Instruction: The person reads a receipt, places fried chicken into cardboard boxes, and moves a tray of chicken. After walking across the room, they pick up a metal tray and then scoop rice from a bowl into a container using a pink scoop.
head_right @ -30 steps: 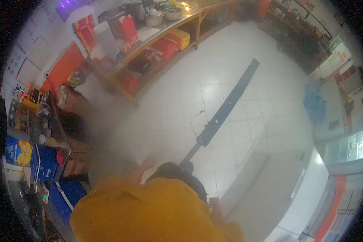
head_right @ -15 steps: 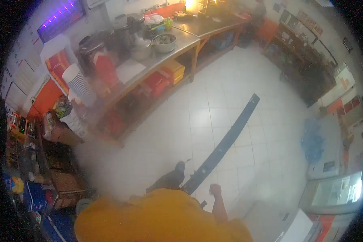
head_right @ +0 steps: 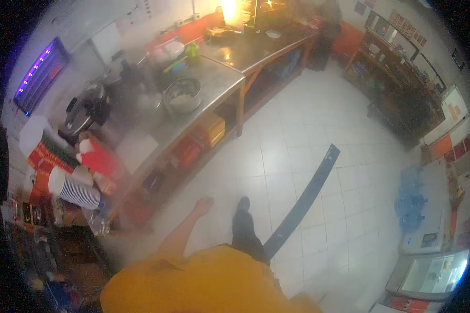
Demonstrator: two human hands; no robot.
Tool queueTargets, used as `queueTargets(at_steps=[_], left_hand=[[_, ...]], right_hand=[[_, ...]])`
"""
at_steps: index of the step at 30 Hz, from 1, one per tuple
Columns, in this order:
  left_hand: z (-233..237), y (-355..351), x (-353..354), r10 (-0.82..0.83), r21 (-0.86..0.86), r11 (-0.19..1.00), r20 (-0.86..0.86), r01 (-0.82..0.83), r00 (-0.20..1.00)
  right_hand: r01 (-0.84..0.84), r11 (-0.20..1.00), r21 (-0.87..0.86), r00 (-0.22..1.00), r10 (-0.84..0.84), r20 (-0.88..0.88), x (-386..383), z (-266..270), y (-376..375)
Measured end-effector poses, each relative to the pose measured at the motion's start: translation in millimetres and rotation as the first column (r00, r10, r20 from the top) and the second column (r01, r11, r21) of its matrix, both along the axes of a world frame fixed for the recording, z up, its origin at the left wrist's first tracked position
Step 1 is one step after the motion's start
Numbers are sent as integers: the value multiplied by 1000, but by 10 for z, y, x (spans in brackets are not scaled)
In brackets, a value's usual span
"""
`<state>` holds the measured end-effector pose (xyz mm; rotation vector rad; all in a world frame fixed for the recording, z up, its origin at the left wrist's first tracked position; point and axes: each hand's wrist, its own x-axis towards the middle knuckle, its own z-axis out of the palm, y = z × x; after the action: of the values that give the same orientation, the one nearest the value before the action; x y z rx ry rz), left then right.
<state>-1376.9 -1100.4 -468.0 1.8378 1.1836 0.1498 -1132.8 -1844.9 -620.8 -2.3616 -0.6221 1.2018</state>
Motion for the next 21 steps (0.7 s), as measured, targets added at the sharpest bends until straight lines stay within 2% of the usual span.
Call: queueTargets(at_steps=[1, 2, 3, 5, 6, 8, 10, 11, 12, 13, 15, 16, 18, 19, 21], left_hand=[[-40, 80, 115, -27, -15, 1000, -47, 26, 999], [-195, 232, 198, -224, 1, 973, -238, 230, 945], [-467, 432, 228, -391, -19, 906, -419, 422, 820], [-1049, 581, 17, -221, -205, 970, -501, 133, 836], [-1239, 711, -32, -332, -441, 895, -553, 70, 764], [-1125, 818, -83, -187, -420, 899, -622, -123, 760], [-1147, 995, -217, -390, -259, 919, -496, 296, 776], [-978, 1044, 11, -150, -343, 937, -550, -59, 822], [-789, 1070, 212, 86, -390, 828, -623, -403, 778], [-740, 1183, 373, 82, -389, 829, -626, -402, 775], [-780, 1276, 609, 106, -445, 759, -637, -476, 763], [-961, 1380, 704, -22, -451, 805, -672, -385, 740], [-1237, 1607, 1073, 0, -402, 838, -676, -369, 737], [-1321, 1784, 1340, 17, -349, 871, -683, -346, 731], [-1401, 2210, 2008, 83, -393, 823, -630, -409, 772]], right_hand=[[-66, 998, -12, 996, 67, 60, 214, -12, 156], [-135, 991, -27, 983, 137, 120, 524, 1, 290], [-204, 978, -41, 961, 208, 182, 864, 11, 484], [-330, 941, -79, 896, 339, 288, 1188, -369, 1550], [-390, 915, -104, 853, 401, 333, 1227, -353, 2551], [-497, 852, -162, 744, 515, 426, 1677, -153, 4346], [-583, 778, -236, 614, 612, 499, 2155, 54, 4925], [-228, 971, -73, 966, 235, 104, 2689, -456, 5244], [-256, 923, 287, 955, 195, 223, 3198, -1355, 5413], [6, 962, 275, 994, -35, 103, 3439, -838, 5920], [84, 898, 431, 988, -133, 84, 3930, -311, 6721], [77, 900, 428, 989, -125, 84, 4063, -60, 7030], [276, 908, 314, 961, -268, -71, 4456, 353, 7682], [263, 911, 319, 965, -256, -65, 4724, 244, 7892], [-117, 938, 327, 984, 65, 166, 5148, -241, 8106]])
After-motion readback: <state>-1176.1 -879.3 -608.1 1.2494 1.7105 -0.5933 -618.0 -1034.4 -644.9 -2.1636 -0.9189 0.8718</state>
